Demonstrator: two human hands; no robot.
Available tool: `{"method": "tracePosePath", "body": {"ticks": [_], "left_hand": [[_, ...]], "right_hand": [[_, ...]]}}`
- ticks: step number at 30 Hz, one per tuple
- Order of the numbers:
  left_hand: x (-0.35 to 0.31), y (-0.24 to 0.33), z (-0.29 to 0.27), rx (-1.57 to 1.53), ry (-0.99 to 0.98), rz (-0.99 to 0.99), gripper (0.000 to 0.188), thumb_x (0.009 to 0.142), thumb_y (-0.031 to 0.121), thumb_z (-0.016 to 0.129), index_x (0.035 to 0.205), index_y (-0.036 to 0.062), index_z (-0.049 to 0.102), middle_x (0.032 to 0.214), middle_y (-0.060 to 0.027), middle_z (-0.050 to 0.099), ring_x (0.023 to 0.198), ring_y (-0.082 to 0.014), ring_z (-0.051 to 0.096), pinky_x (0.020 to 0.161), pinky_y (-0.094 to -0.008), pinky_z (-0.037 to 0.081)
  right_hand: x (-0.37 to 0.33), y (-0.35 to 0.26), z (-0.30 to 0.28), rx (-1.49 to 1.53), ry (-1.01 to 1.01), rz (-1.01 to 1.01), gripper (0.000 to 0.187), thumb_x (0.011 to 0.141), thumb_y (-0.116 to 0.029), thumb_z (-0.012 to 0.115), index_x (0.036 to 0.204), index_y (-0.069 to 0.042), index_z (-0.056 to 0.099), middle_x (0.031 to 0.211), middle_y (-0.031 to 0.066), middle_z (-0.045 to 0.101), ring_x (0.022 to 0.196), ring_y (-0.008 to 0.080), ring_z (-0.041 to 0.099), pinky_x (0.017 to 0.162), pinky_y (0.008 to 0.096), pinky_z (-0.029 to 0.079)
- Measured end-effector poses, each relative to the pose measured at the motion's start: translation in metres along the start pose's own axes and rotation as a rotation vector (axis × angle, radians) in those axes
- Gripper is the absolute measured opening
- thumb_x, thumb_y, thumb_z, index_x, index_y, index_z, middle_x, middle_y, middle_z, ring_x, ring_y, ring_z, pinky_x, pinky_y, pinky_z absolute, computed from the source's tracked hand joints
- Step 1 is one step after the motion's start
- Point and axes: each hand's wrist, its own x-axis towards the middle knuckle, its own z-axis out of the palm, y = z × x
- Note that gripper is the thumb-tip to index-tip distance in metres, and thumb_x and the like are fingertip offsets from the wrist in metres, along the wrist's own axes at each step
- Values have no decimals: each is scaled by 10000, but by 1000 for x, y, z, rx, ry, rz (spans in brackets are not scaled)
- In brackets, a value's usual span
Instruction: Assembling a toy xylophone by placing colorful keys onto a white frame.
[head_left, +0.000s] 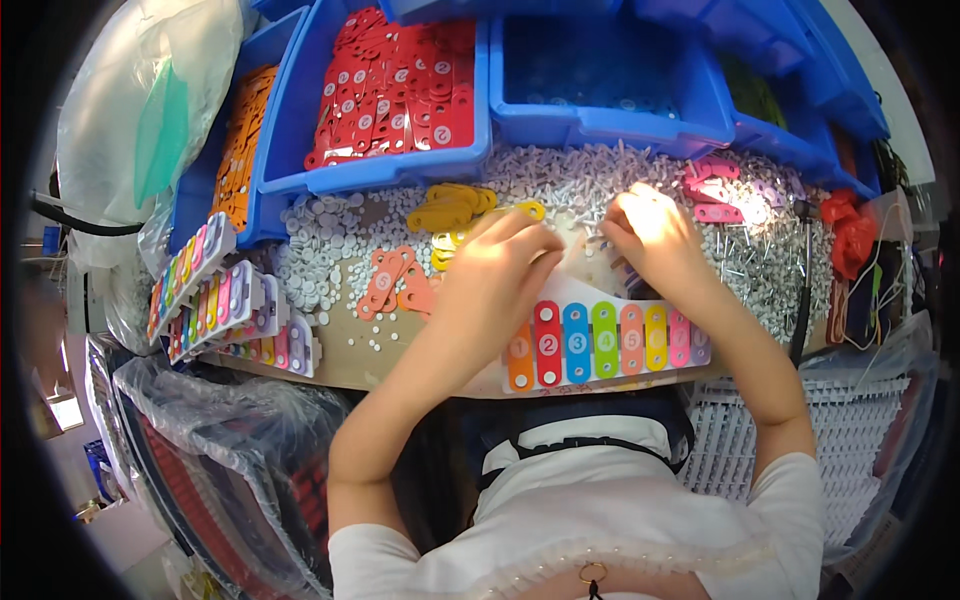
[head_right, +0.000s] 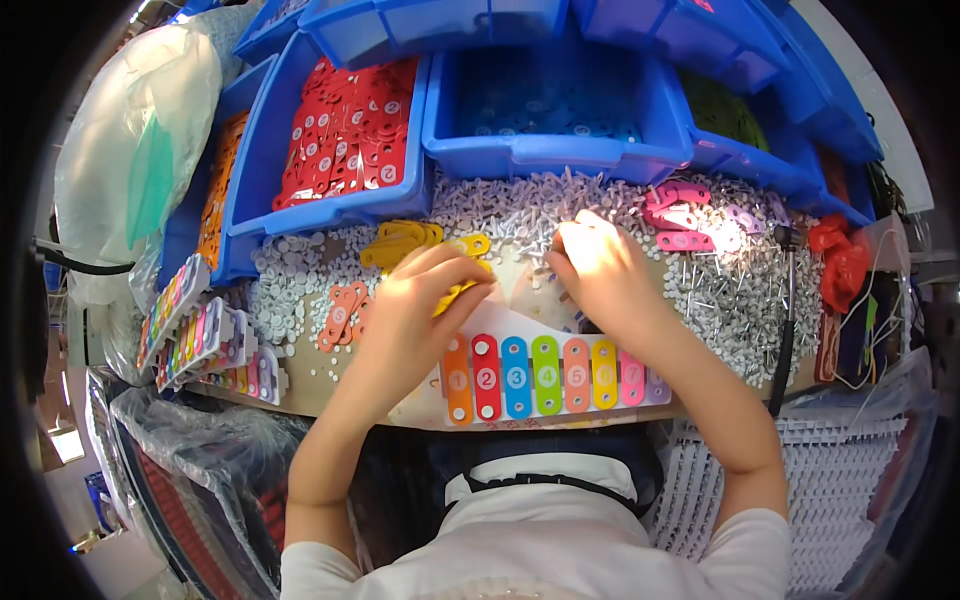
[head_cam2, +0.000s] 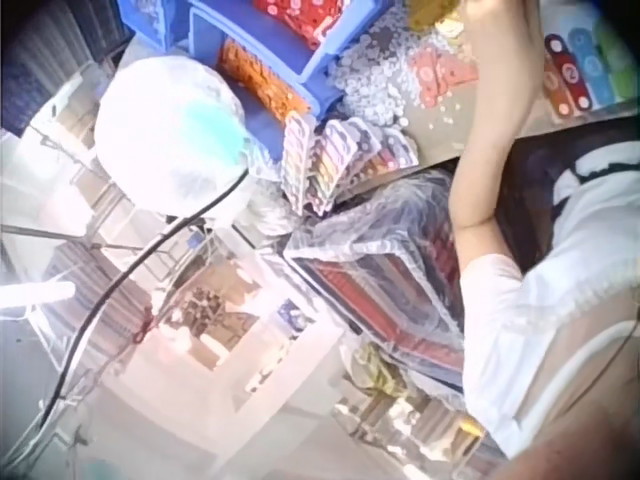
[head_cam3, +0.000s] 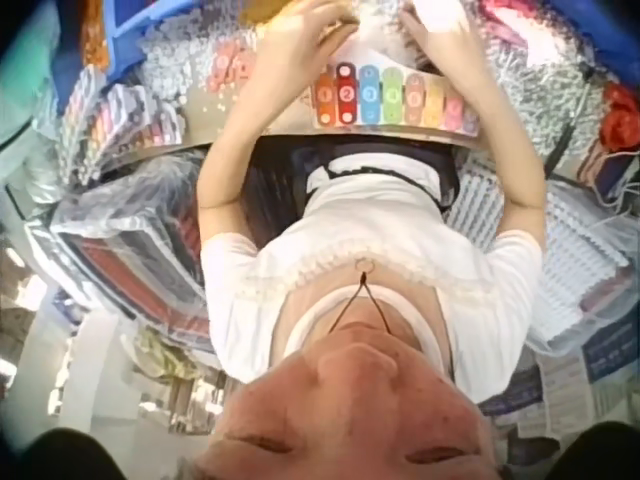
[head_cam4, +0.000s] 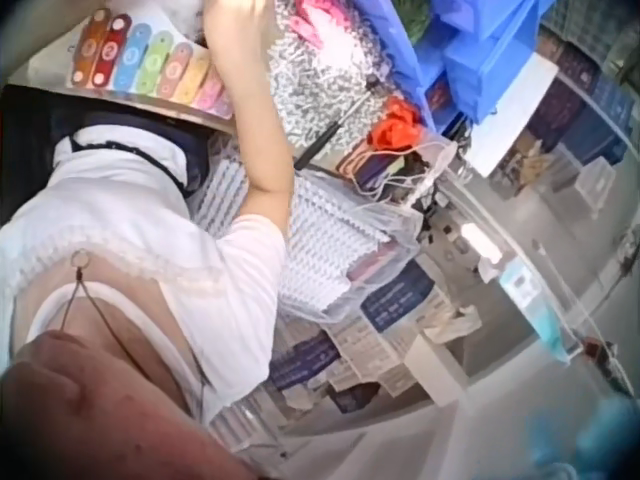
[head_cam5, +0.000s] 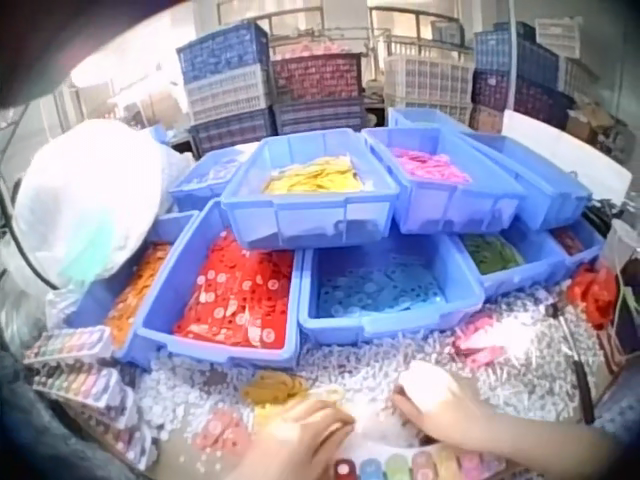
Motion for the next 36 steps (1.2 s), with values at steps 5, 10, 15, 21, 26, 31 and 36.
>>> {"method": "tracePosePath", "body": {"ticks": [5, 10, 15, 21, 26, 31, 36], "left_hand": [[35, -18, 48, 157, -123, 208, 96, 755, 61, 698, 823, 22, 642, 831, -118, 618, 803, -327, 619, 716, -398, 516], [32, -17, 39, 195, -194, 128, 107, 748, 62, 707, 828, 23, 648, 809, -118, 629, 762, -332, 615, 705, -411, 506], [11, 4, -6, -89, -228, -205, 113, 756, 105, 745, 836, 45, 692, 815, -65, 642, 832, -240, 595, 790, -340, 459], [-16, 14, -4, -123, -365, -248, 114, 736, 110, 771, 833, 79, 720, 949, -41, 544, 986, -227, 456, 865, -338, 405], [-17, 14, -2, -84, -343, -222, 91, 743, 111, 760, 816, 78, 716, 941, -43, 543, 952, -236, 451, 855, -337, 403], [-17, 7, 3, -75, -319, -171, 135, 751, 131, 755, 866, 80, 705, 956, -61, 542, 967, -262, 446, 893, -368, 385], [-18, 8, 11, -21, -202, -112, 296, 761, 164, 749, 1039, 95, 673, 1000, -86, 553, 1025, -297, 450, 948, -402, 355]], "right_hand": [[-1, -3, 5, 9, -3, 30, 131, 825, -153, 645, 818, -28, 607, 793, 139, 602, 761, 331, 614, 701, 419, 491], [4, -9, -6, 178, -114, 143, 121, 817, -106, 627, 883, -9, 602, 772, 103, 610, 709, 231, 638, 659, 346, 504], [-14, -7, -38, 450, -85, 503, 104, 840, -18, 614, 940, 11, 605, 835, 62, 684, 683, 107, 653, 649, 268, 538], [-51, -33, -48, 437, -118, 115, 118, 829, -21, 675, 944, 2, 658, 924, 114, 669, 823, 190, 676, 728, 282, 543], [-56, -42, -34, 300, -61, -46, 168, 792, 19, 683, 955, 2, 648, 987, 114, 631, 858, 253, 654, 731, 320, 538], [-60, -42, -29, 173, -86, -187, 277, 712, 47, 697, 974, 10, 617, 988, 128, 624, 855, 266, 647, 729, 328, 540], [-66, -54, -24, 9, -83, -362, 370, 657, -43, 662, 1013, 50, 634, 1002, 159, 638, 904, 302, 643, 748, 346, 547]]}}
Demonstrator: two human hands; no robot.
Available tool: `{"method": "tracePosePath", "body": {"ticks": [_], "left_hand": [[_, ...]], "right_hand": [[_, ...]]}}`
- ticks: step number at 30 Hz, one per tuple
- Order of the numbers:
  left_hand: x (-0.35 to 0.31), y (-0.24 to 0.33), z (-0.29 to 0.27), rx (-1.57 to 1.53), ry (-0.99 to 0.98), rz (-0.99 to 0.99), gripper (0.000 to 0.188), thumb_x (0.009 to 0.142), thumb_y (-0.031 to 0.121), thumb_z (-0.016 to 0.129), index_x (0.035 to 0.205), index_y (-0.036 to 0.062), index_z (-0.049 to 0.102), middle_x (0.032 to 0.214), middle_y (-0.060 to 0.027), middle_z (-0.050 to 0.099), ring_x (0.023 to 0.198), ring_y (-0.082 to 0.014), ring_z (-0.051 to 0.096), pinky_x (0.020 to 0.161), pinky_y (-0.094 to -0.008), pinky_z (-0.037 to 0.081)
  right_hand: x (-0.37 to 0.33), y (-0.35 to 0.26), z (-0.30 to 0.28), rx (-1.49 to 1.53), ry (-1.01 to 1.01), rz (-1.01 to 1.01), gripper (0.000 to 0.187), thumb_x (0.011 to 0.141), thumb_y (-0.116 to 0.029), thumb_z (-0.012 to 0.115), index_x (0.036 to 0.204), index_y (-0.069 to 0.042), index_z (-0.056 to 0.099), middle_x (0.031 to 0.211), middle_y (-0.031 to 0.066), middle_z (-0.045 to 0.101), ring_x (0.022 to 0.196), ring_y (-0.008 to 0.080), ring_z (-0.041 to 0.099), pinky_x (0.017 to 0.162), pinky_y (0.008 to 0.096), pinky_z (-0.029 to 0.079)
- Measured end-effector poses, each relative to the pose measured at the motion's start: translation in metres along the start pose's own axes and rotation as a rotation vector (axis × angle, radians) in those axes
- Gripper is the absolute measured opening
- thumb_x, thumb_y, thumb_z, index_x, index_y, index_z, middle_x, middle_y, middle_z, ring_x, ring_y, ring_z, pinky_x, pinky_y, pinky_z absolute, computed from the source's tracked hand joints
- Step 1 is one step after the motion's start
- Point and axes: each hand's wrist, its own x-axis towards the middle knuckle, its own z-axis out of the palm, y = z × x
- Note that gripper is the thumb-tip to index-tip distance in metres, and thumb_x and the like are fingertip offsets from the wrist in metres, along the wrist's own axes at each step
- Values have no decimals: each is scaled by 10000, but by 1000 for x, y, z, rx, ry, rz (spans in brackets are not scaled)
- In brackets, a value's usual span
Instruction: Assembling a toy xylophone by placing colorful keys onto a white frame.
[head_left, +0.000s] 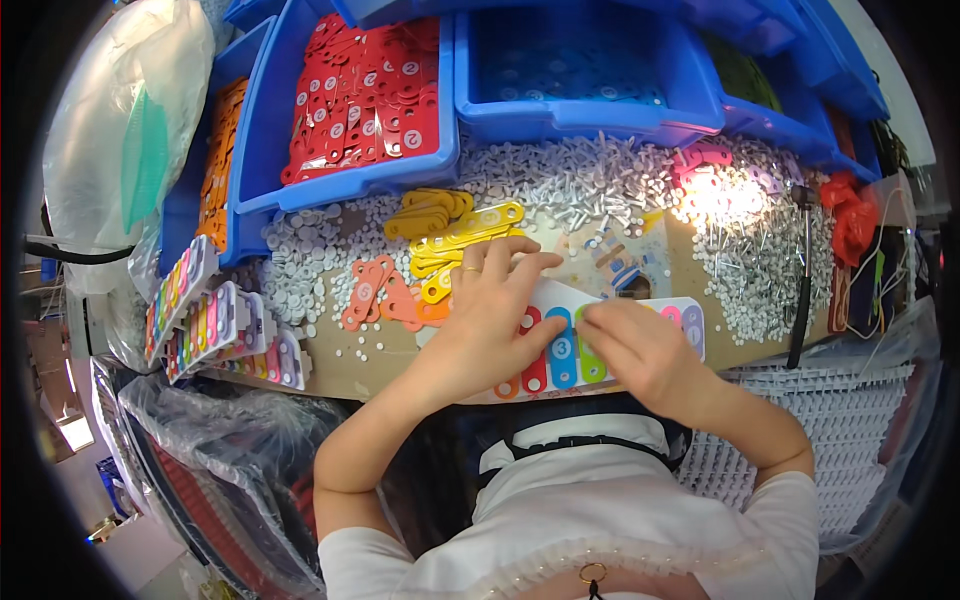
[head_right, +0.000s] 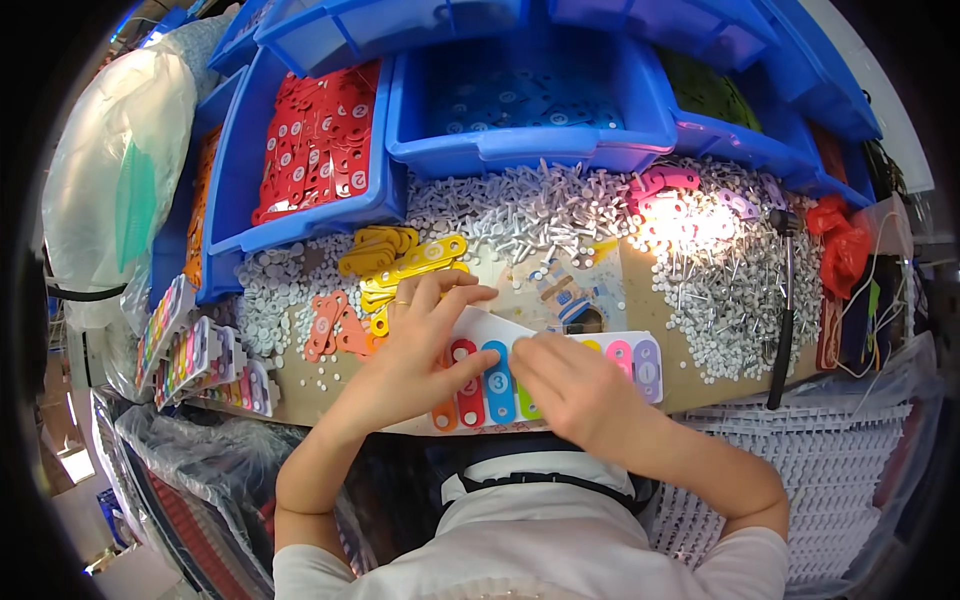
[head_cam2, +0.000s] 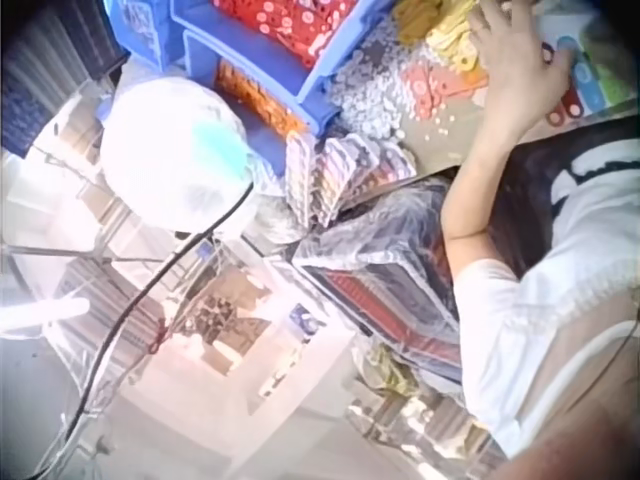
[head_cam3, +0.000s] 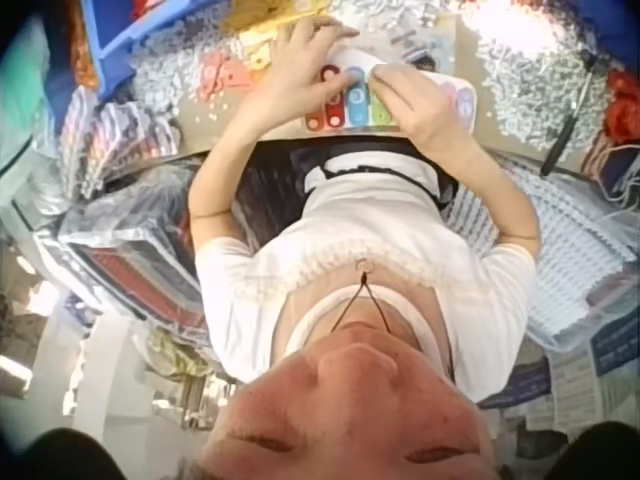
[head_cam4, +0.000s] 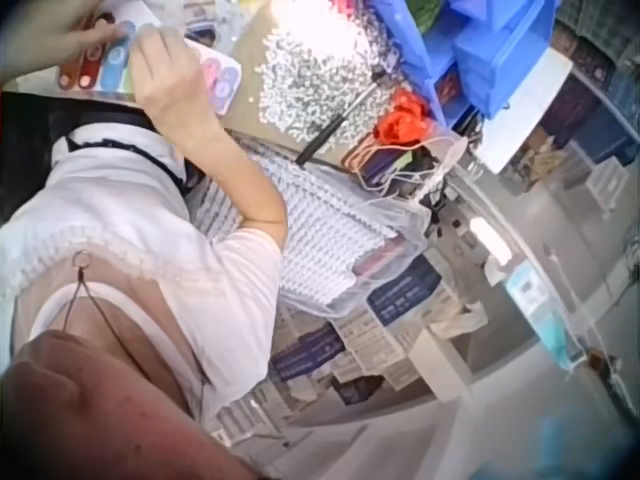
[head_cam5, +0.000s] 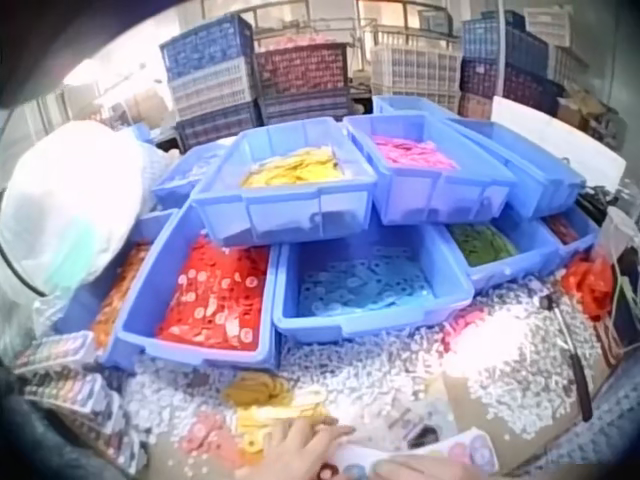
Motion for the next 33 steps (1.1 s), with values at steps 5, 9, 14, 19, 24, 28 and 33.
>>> {"method": "tracePosePath", "body": {"ticks": [5, 9, 14, 19, 24, 28, 33], "left_hand": [[12, -3, -6, 63, -267, -83, 362, 770, 192, 739, 1099, 63, 657, 1058, -116, 597, 1098, -330, 466, 995, -416, 357], [20, -10, -8, 52, -269, -3, 340, 769, 183, 733, 1078, 56, 673, 1024, -128, 612, 1028, -325, 521, 928, -408, 423], [63, -9, -2, 206, -139, 248, 201, 752, 131, 712, 922, 32, 669, 917, -128, 614, 927, -309, 592, 782, -411, 493], [87, -19, 39, 409, 33, 352, 152, 699, 83, 697, 825, 24, 635, 872, -127, 599, 881, -323, 601, 769, -397, 508], [83, -15, 25, 303, 90, 352, 144, 731, 37, 690, 869, 22, 654, 862, -117, 622, 850, -323, 615, 753, -381, 512], [46, -12, 2, 199, 205, 304, 132, 777, 5, 663, 905, 39, 666, 867, -104, 637, 826, -286, 609, 738, -373, 500], [5, -6, -11, -519, 241, -199, 281, 812, -18, 600, 1076, 24, 689, 855, -23, 528, 789, -157, 529, 735, -272, 427]], "right_hand": [[-12, -4, 3, -150, -24, -27, 326, 701, -58, 646, 1007, 52, 665, 1051, 169, 654, 910, 303, 643, 786, 362, 538], [-2, 22, -12, 286, -64, 102, 264, 752, -60, 665, 1008, -1, 687, 1062, 137, 667, 889, 287, 647, 750, 374, 529], [28, 73, -9, -74, -41, 188, 167, 749, -64, 673, 913, -36, 652, 911, 98, 606, 885, 284, 585, 770, 364, 481], [31, 86, 8, -251, -11, 69, 200, 704, -89, 664, 890, -33, 612, 884, 93, 567, 890, 286, 559, 788, 374, 460], [11, 85, 6, -159, 129, 215, 181, 757, -20, 684, 919, -18, 605, 844, 86, 586, 803, 245, 598, 710, 351, 493], [0, 48, -14, 287, 224, 631, 162, 820, 8, 669, 973, -31, 633, 816, 74, 630, 700, 159, 625, 642, 284, 510], [-25, 1, -3, 526, 222, 469, 186, 772, 19, 706, 946, -31, 664, 830, 81, 646, 714, 224, 627, 636, 319, 500]]}}
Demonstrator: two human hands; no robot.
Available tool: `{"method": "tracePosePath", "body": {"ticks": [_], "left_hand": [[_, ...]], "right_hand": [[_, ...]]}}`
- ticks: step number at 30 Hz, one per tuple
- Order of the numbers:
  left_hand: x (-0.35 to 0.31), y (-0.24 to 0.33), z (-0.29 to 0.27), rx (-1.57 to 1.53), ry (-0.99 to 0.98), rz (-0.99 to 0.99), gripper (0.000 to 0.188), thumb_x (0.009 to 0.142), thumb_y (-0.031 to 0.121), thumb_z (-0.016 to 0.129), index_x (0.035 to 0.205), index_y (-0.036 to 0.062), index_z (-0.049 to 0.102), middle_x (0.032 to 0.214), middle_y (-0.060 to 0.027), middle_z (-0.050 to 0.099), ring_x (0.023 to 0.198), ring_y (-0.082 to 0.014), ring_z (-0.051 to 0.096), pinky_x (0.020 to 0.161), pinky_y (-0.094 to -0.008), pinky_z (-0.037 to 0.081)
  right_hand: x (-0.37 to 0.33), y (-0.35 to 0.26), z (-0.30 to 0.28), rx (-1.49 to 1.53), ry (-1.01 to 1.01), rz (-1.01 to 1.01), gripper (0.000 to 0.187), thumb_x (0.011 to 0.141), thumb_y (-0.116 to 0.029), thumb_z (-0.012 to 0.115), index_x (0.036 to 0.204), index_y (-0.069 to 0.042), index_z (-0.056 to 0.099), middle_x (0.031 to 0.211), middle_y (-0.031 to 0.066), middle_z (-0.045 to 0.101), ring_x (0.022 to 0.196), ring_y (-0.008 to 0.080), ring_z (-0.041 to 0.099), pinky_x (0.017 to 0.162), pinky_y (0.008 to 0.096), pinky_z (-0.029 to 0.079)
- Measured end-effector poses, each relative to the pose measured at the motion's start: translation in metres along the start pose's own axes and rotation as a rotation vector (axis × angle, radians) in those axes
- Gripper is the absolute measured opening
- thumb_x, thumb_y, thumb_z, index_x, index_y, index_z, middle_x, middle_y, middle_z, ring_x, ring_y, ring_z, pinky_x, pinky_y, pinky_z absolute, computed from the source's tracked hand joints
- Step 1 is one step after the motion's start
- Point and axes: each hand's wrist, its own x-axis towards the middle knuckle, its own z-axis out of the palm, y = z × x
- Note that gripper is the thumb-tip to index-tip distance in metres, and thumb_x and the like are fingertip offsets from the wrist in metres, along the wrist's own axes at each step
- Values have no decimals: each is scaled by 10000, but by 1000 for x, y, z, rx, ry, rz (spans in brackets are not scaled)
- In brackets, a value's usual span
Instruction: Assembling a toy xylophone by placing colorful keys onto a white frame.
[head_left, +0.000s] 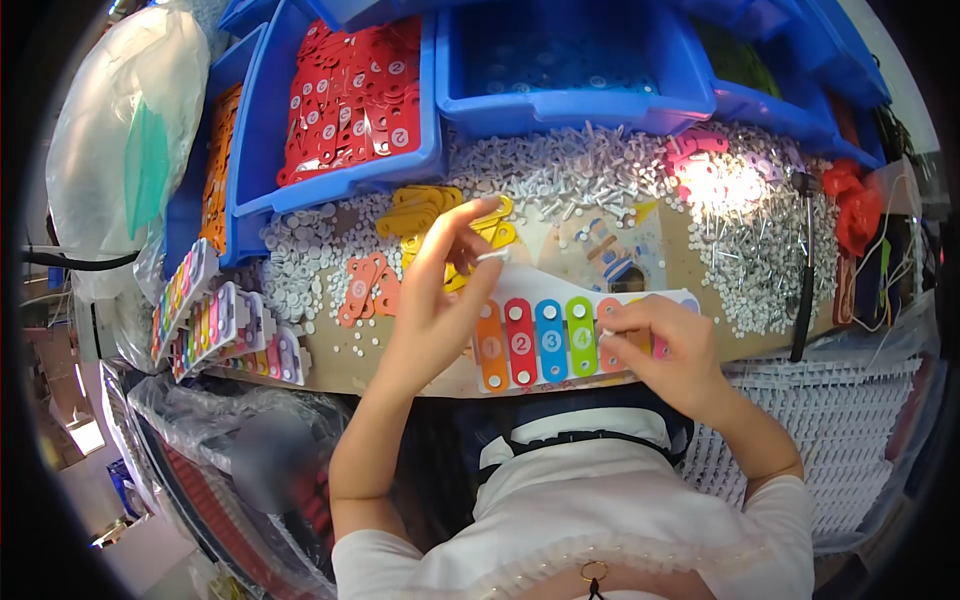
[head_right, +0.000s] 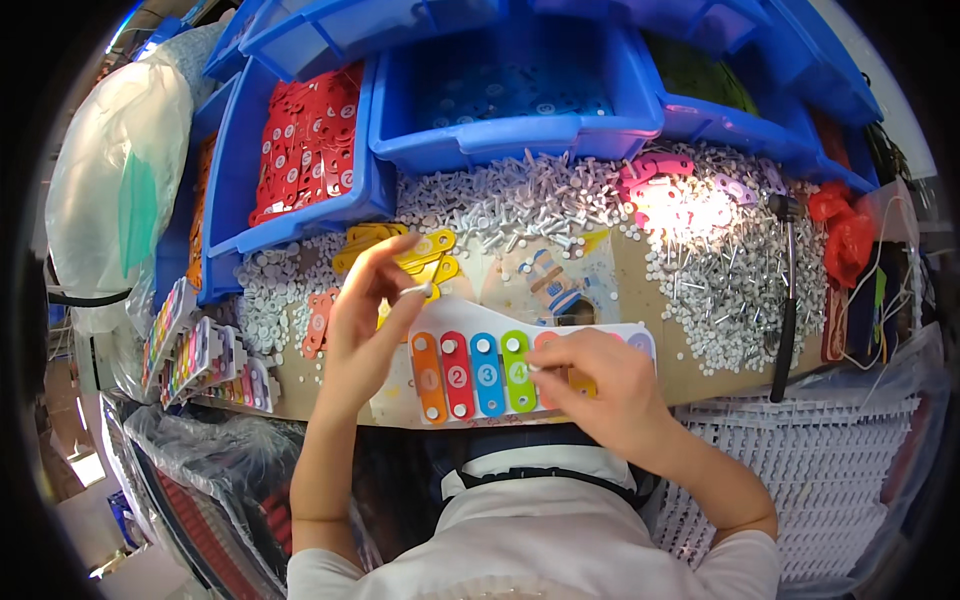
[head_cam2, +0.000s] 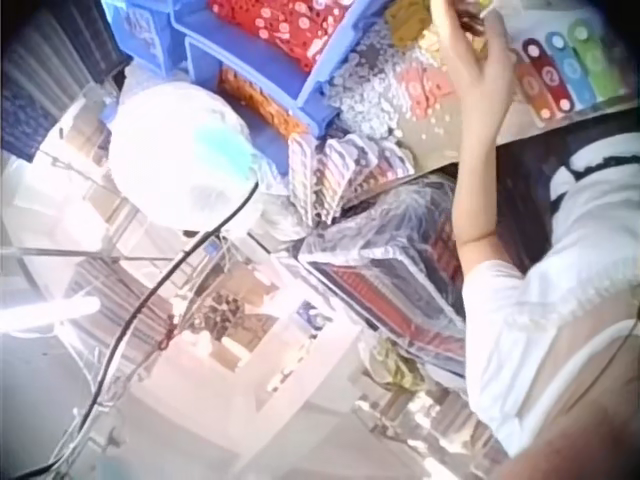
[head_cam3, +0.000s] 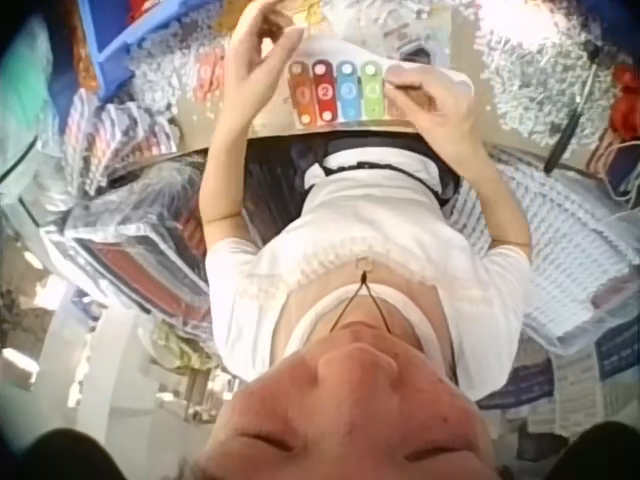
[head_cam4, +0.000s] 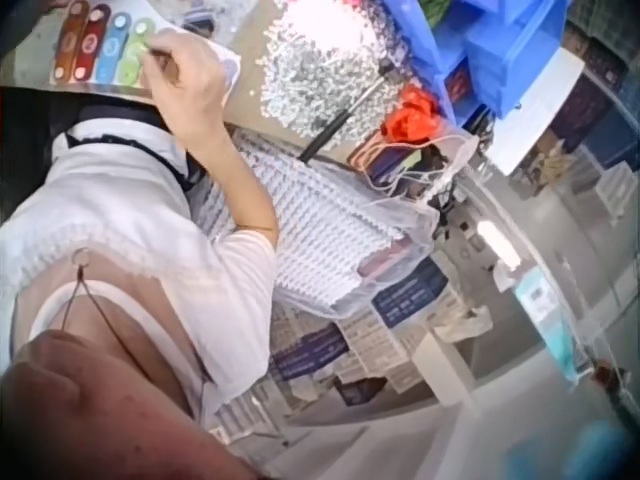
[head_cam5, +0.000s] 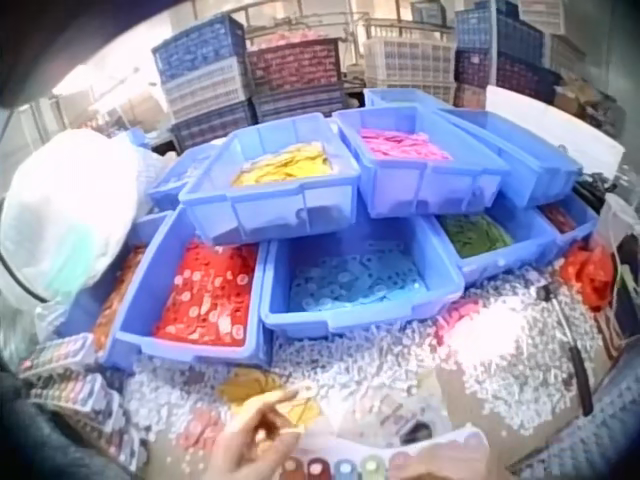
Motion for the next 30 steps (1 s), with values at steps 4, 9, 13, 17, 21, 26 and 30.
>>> {"method": "tracePosePath", "body": {"ticks": [4, 9, 13, 17, 21, 26, 30], "left_hand": [[-30, 3, -14, 18, -195, 2, 353, 880, -35, 509, 1217, -7, 613, 905, -7, 486, 820, -111, 473, 746, -236, 392], [-57, -6, -4, -305, -96, -81, 166, 922, -30, 531, 1007, 4, 670, 1035, -77, 651, 916, -128, 592, 817, -276, 472], [-69, -12, 5, 48, -108, 206, 213, 841, -78, 643, 1031, 12, 681, 966, -85, 683, 798, -123, 599, 690, -237, 492], [-89, -23, 22, 278, -38, 393, 282, 743, -23, 743, 1008, 70, 721, 976, -60, 691, 808, -169, 586, 699, -267, 465], [-94, -30, 29, 638, 55, 630, 378, 619, 107, 804, 988, 140, 727, 982, 40, 695, 854, -180, 547, 764, -312, 379], [-95, -28, 36, 580, 87, 575, 330, 650, 56, 804, 964, 113, 720, 956, 20, 697, 840, -188, 548, 764, -305, 395], [-95, -26, 38, 533, 72, 518, 296, 672, 4, 802, 940, 91, 711, 937, 5, 699, 830, -199, 546, 757, -301, 416]], "right_hand": [[-9, -1, 5, -134, -31, -184, 204, 742, 15, 733, 924, -44, 663, 831, 67, 650, 748, 228, 625, 665, 333, 487], [-16, 0, 13, -183, -130, -227, 226, 694, -3, 757, 884, -53, 646, 855, 57, 645, 774, 223, 610, 708, 342, 471], [-25, -1, 17, -368, -103, -372, 228, 697, -28, 751, 904, -52, 658, 919, 40, 659, 845, 209, 612, 726, 353, 466], [-51, -10, 20, -758, -82, -455, 285, 715, -100, 744, 992, -62, 690, 1063, 30, 669, 997, 192, 605, 845, 376, 415], [-53, -10, 20, -768, -66, -416, 377, 698, -143, 760, 1066, -87, 697, 1140, 30, 656, 1069, 190, 586, 931, 386, 349], [-45, -5, 16, -656, -44, -386, 373, 692, -138, 769, 1056, -109, 693, 1166, 23, 640, 1086, 204, 567, 935, 409, 342], [-32, -4, 12, -575, 13, -344, 334, 671, -96, 767, 997, -114, 698, 1180, 38, 632, 1055, 245, 566, 920, 421, 336]]}}
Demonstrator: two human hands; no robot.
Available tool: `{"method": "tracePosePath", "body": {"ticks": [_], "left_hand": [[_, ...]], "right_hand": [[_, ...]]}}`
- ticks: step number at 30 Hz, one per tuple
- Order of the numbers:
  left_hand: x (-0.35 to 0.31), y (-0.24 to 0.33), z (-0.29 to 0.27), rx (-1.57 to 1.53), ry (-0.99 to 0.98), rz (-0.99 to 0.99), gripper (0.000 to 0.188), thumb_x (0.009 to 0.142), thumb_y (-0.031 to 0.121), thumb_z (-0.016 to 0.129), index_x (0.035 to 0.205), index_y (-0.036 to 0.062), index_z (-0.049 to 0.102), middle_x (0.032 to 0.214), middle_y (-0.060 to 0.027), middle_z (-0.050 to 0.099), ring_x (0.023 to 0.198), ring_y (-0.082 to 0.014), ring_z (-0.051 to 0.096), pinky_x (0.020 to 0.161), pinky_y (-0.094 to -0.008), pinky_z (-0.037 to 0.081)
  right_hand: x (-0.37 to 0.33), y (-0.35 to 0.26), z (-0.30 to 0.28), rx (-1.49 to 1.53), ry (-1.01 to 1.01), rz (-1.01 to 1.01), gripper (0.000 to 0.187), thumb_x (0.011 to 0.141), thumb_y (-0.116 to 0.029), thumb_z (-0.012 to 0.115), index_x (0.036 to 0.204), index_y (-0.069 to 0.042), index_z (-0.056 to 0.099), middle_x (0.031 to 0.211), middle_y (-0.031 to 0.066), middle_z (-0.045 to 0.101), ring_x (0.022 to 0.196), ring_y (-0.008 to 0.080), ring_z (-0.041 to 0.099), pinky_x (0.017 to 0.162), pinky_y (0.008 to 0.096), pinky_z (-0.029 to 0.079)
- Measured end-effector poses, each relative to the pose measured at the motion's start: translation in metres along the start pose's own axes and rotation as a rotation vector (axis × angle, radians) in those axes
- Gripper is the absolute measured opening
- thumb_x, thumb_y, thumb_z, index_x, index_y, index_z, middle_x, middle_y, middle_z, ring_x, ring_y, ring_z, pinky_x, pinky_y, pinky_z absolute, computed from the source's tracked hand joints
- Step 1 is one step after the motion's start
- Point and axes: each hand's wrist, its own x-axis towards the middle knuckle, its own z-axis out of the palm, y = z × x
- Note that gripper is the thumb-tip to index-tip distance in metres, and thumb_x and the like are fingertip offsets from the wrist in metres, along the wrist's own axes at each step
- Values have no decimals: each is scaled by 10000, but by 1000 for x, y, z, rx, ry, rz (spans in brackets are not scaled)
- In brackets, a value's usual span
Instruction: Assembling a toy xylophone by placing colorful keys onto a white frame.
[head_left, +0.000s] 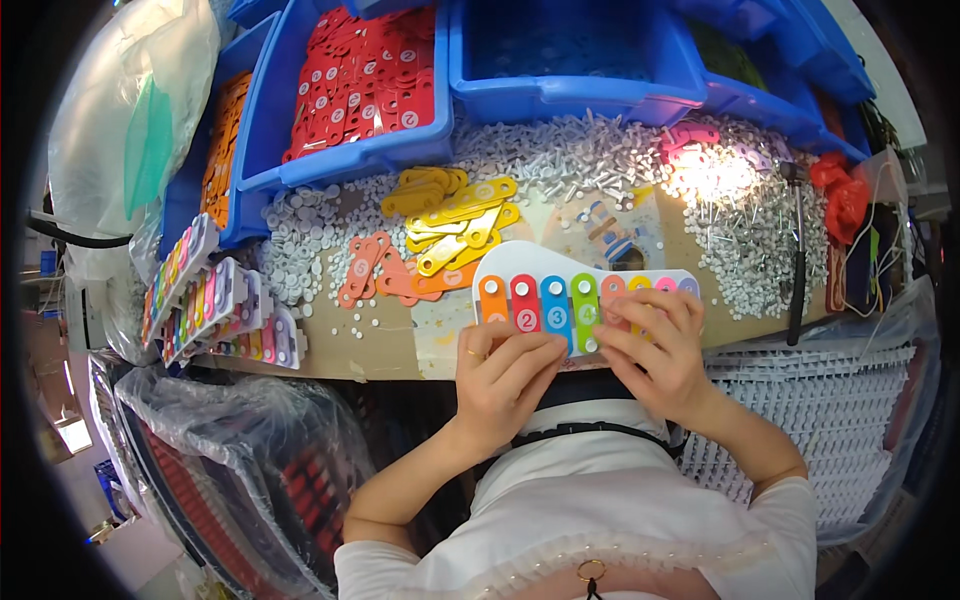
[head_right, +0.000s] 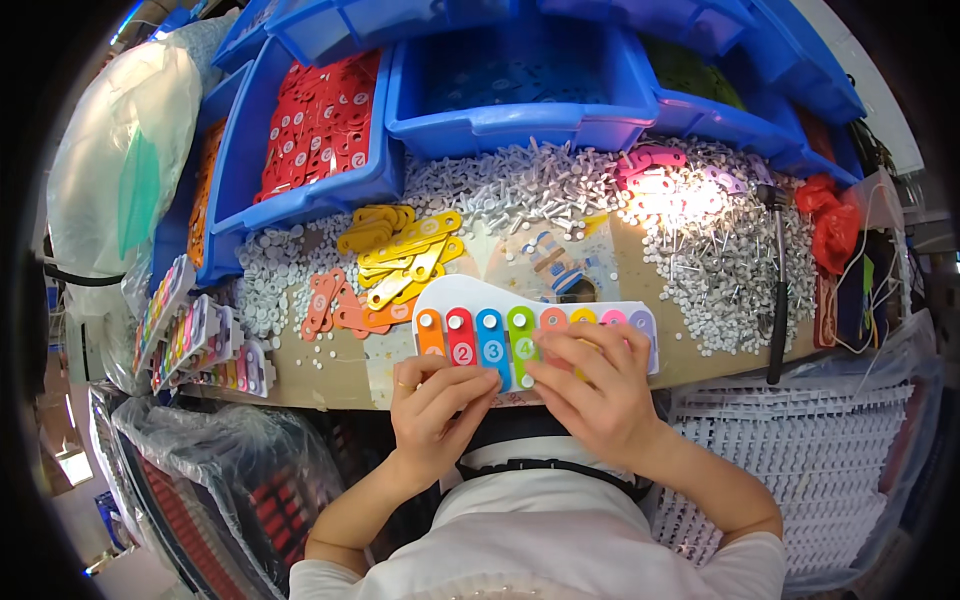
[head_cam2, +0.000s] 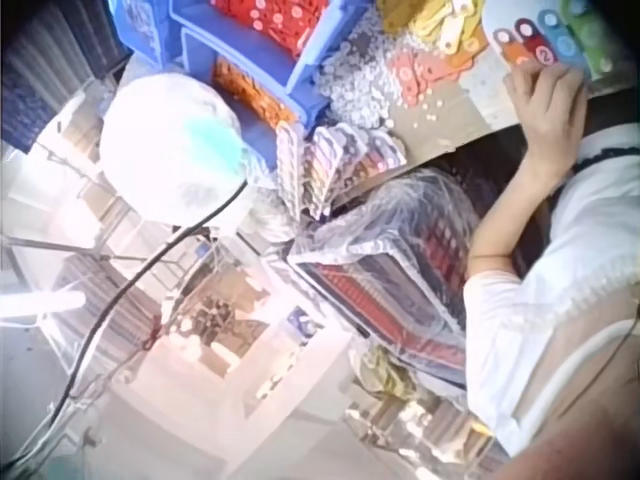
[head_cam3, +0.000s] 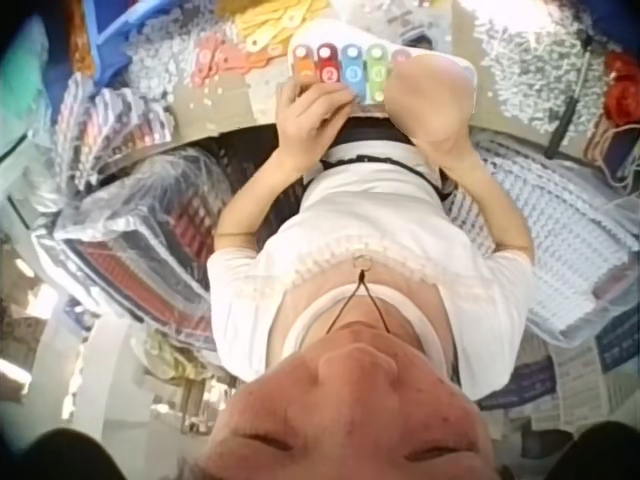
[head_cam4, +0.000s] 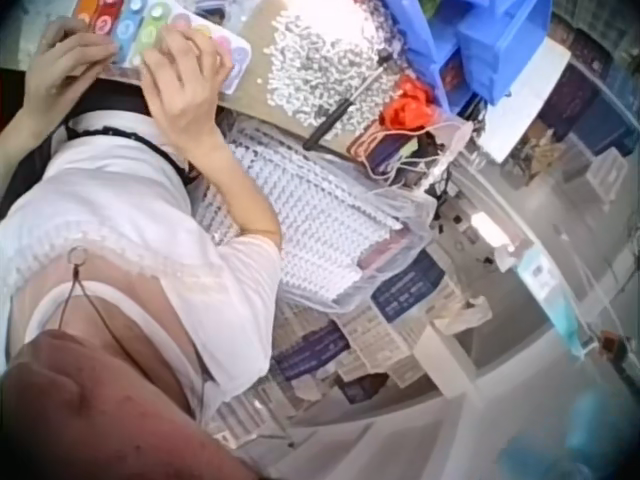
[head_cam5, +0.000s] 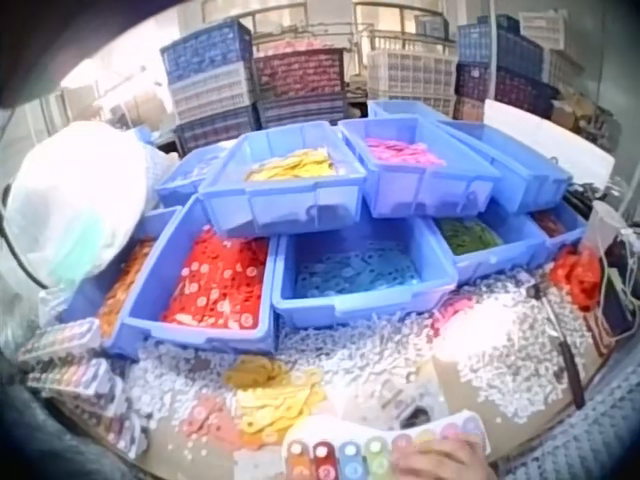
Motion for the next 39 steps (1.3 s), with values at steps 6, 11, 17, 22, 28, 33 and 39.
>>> {"method": "tracePosePath", "body": {"ticks": [6, 11, 17, 22, 28, 33, 39], "left_hand": [[-1, 1, 3, -13, 33, -48, 290, 663, -1, 783, 927, 83, 698, 915, -2, 695, 831, -212, 549, 767, -312, 429], [-1, -3, 3, -103, 35, -113, 301, 669, -3, 775, 946, 85, 698, 937, -6, 692, 846, -213, 546, 771, -306, 435], [-12, 1, 6, 154, 9, 60, 326, 694, 13, 762, 1002, 107, 713, 1062, -16, 675, 890, -216, 532, 758, -301, 430], [-34, 5, 13, 468, 39, 142, 414, 703, 153, 791, 1106, 131, 700, 1205, -43, 625, 1037, -250, 519, 849, -365, 381], [-14, 11, -4, 259, -110, 109, 366, 760, 247, 761, 1090, 104, 695, 1240, -54, 612, 1109, -274, 515, 899, -387, 360], [32, -12, -23, 192, -63, 0, 177, 788, 122, 720, 948, 61, 672, 1068, -82, 638, 1033, -311, 549, 889, -413, 442], [121, -47, 0, 107, -235, 93, 88, 793, 80, 684, 859, 22, 679, 900, -87, 634, 852, -276, 605, 750, -368, 499]], "right_hand": [[8, 8, -1, 6, 37, 7, 312, 671, -56, 751, 972, -108, 693, 1165, 52, 642, 1049, 248, 569, 923, 419, 341], [7, 10, 1, -4, 40, 12, 299, 679, -72, 752, 969, -99, 687, 1155, 48, 642, 1058, 244, 566, 924, 424, 342], [8, 11, -1, -21, 35, 34, 289, 680, -54, 745, 959, -106, 689, 1137, 42, 645, 1062, 254, 563, 939, 423, 334], [29, 18, -2, -92, 52, 22, 249, 721, -70, 734, 964, -107, 692, 1109, 37, 648, 1089, 255, 548, 954, 423, 329], [98, 66, 21, -129, -39, 26, 125, 785, -106, 643, 907, -83, 651, 976, 74, 619, 1020, 282, 541, 969, 435, 344], [105, 91, 41, -428, 23, -197, 137, 695, -106, 595, 824, -61, 590, 850, 70, 570, 945, 262, 556, 928, 443, 398], [97, 85, 15, 211, 48, 258, 123, 850, -66, 622, 964, -27, 642, 900, 103, 655, 823, 258, 647, 745, 328, 510]]}}
